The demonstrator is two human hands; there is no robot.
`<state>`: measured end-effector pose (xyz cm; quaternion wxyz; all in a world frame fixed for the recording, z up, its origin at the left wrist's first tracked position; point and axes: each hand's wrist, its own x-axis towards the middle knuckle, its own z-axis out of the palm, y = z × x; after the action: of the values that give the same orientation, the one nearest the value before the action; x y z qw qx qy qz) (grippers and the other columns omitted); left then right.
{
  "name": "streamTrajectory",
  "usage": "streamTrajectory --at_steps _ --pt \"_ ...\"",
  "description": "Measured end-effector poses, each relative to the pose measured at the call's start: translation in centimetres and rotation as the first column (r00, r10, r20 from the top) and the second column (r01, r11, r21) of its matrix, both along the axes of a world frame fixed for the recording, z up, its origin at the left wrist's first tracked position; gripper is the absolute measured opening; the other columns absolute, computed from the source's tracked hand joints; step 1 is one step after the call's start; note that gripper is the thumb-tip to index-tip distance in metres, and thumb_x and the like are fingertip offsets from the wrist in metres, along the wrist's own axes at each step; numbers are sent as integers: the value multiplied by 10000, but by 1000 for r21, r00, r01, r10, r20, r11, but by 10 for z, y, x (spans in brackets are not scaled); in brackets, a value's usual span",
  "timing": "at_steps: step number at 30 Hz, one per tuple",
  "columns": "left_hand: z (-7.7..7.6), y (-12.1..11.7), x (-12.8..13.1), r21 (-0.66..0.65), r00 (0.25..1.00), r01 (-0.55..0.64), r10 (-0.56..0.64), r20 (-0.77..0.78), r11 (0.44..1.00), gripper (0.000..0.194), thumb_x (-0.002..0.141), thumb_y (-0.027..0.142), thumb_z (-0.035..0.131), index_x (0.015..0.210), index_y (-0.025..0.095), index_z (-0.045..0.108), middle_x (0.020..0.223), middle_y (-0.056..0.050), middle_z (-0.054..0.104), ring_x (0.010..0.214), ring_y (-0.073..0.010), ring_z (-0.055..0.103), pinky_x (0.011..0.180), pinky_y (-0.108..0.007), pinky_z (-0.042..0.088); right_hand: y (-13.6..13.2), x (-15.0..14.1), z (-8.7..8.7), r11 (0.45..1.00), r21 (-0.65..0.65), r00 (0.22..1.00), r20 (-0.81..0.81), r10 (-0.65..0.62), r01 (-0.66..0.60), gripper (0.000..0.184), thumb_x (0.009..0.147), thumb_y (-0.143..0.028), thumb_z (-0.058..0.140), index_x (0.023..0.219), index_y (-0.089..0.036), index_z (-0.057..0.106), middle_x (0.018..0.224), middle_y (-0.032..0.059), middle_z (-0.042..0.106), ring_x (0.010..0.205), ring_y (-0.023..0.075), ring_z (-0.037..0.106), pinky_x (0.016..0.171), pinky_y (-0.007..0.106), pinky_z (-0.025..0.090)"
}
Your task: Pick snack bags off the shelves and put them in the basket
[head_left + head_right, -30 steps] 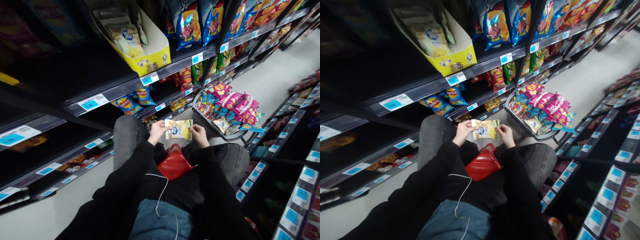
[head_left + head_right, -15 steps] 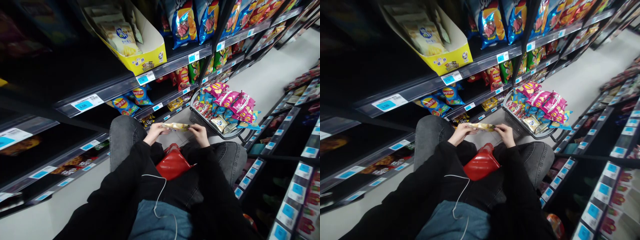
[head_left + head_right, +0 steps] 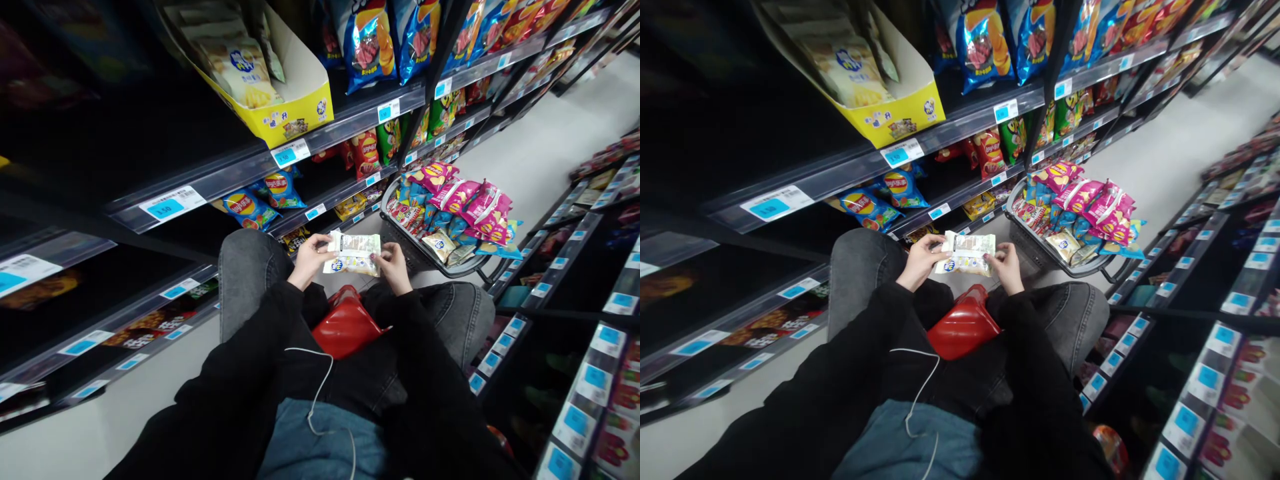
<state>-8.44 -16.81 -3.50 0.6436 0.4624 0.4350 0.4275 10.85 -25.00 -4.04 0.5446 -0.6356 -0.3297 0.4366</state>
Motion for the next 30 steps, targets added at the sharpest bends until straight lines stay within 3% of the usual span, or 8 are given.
streamTrajectory --at_steps 5,9,11,13,16,18,22,30 --pt "4 3 -2 14 998 -1 0 60 1000 513 446 156 787 888 176 528 1070 -39 582 722 -135 636 706 -305 525 1 -2 -1 966 -51 937 -262 233 -255 410 586 -415 706 873 -138 611 716 16 651 624 145 585 571 257 461" --pt "8 7 -7 9 1000 21 -21 0 1000 506 504 214 777 957 163 558 1167 -103 566 766 -175 659 769 -363 538 1 31 16 982 -77 954 235 188 -175 239 704 -357 615 807 -143 647 738 20 664 665 149 581 639 262 457" --pt "7 10 -11 -37 999 1 -2 -35 999 454 569 280 747 970 155 576 1172 -112 565 789 -188 665 783 -378 543 0 61 28 987 -159 790 603 109 -14 193 769 -313 553 786 -148 651 705 29 651 667 153 574 653 258 441" --pt "6 12 -14 -127 998 6 -15 -68 992 399 617 336 710 948 148 591 1110 -103 592 767 -182 668 756 -368 555 1 92 36 955 -232 514 851 108 183 205 822 -276 494 821 -141 649 722 61 646 702 171 588 675 265 432" --pt "2 11 -13 -240 976 104 -145 -160 965 364 614 355 703 893 139 609 994 -88 632 701 -165 661 657 -321 569 9 131 32 876 -329 182 942 281 351 253 870 -170 396 956 -94 621 842 151 647 784 213 621 704 306 436" --pt "0 9 -9 -244 949 165 -221 -223 956 362 594 355 712 868 138 619 963 -83 642 679 -159 652 610 -295 564 18 146 19 824 -457 91 886 455 336 299 860 -80 347 1017 -46 600 904 215 636 844 259 630 720 360 444" --pt "-4 9 -6 -216 938 173 -227 -262 961 391 560 387 722 841 134 621 951 -84 650 680 -157 646 591 -273 552 31 162 -17 716 -655 112 752 650 242 287 826 -34 374 927 1 640 919 264 632 930 315 616 737 417 454" --pt "-12 12 -10 -223 923 143 -212 -321 964 402 546 428 720 811 140 632 929 -86 659 663 -161 640 583 -290 548 30 184 -51 599 -737 283 675 681 313 357 839 -33 317 1049 46 594 1007 306 590 1011 331 577 760 472 453"
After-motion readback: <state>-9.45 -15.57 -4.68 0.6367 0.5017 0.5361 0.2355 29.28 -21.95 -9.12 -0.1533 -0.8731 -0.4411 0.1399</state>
